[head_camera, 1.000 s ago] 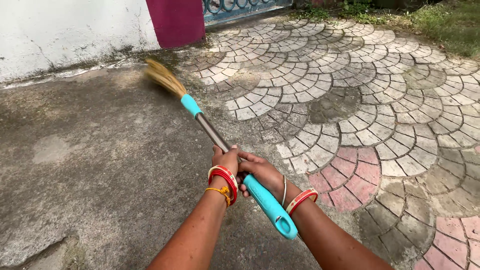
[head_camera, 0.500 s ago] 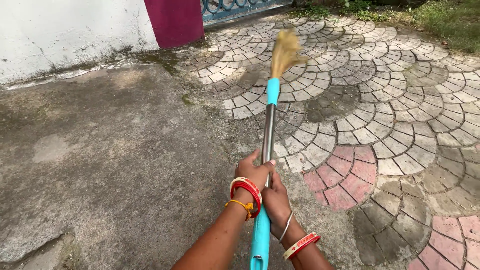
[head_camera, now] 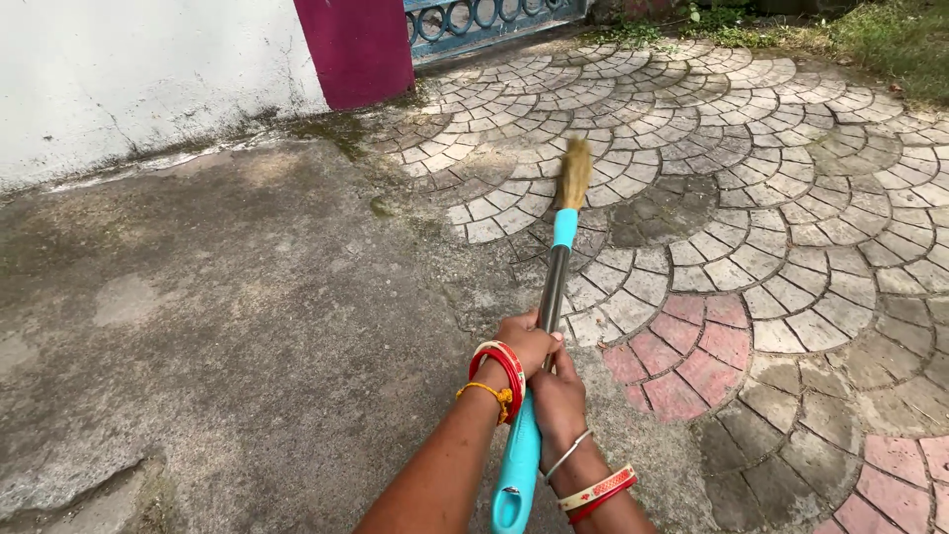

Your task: Sweep a paved outdoor area with a broom.

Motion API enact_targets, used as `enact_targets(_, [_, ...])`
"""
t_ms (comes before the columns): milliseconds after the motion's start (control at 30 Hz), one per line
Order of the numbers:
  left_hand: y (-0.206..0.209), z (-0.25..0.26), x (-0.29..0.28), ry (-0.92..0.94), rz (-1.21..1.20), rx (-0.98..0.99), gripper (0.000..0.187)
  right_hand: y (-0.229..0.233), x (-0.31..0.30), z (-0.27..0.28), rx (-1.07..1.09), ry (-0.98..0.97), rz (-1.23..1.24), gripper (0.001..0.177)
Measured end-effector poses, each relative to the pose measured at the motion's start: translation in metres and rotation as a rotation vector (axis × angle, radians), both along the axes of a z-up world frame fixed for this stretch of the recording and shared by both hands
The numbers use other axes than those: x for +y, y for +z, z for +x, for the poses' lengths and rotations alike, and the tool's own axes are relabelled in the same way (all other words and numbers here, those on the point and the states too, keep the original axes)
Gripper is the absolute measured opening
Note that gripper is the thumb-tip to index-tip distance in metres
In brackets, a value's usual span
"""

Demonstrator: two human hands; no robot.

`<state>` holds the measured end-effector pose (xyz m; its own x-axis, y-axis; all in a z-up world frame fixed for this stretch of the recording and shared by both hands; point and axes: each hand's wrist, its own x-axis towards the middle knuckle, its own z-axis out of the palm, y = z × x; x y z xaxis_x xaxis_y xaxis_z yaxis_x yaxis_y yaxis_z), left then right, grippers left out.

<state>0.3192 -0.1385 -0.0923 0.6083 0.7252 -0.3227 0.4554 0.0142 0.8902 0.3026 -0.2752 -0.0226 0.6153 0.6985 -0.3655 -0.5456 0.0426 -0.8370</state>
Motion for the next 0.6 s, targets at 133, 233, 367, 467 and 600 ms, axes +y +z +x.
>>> enact_targets(133, [0.068,-0.036,-0.044,0.0,0.403,-0.323,0.087,0.038,-0.015,-0.021,-0.049,-0.111,0.053,0.063])
enact_targets(233, [0.148,-0.073,-0.083,0.146,0.02,-0.117,0.094,0.038,-0.011,-0.012,-0.084,0.044,0.049,0.068])
enact_targets(367, [0.124,-0.076,-0.081,0.618,0.036,-0.109,0.082,0.02,-0.003,0.017,-0.041,0.559,0.179,0.059])
enact_targets(467, [0.086,-0.067,-0.071,0.697,-0.011,0.002,0.08,-0.004,-0.012,0.023,0.04,0.673,0.145,0.053])
enact_targets(600, [0.073,-0.048,-0.054,0.294,0.013,0.297,0.087,-0.042,-0.018,0.014,0.098,0.385,0.029,0.046])
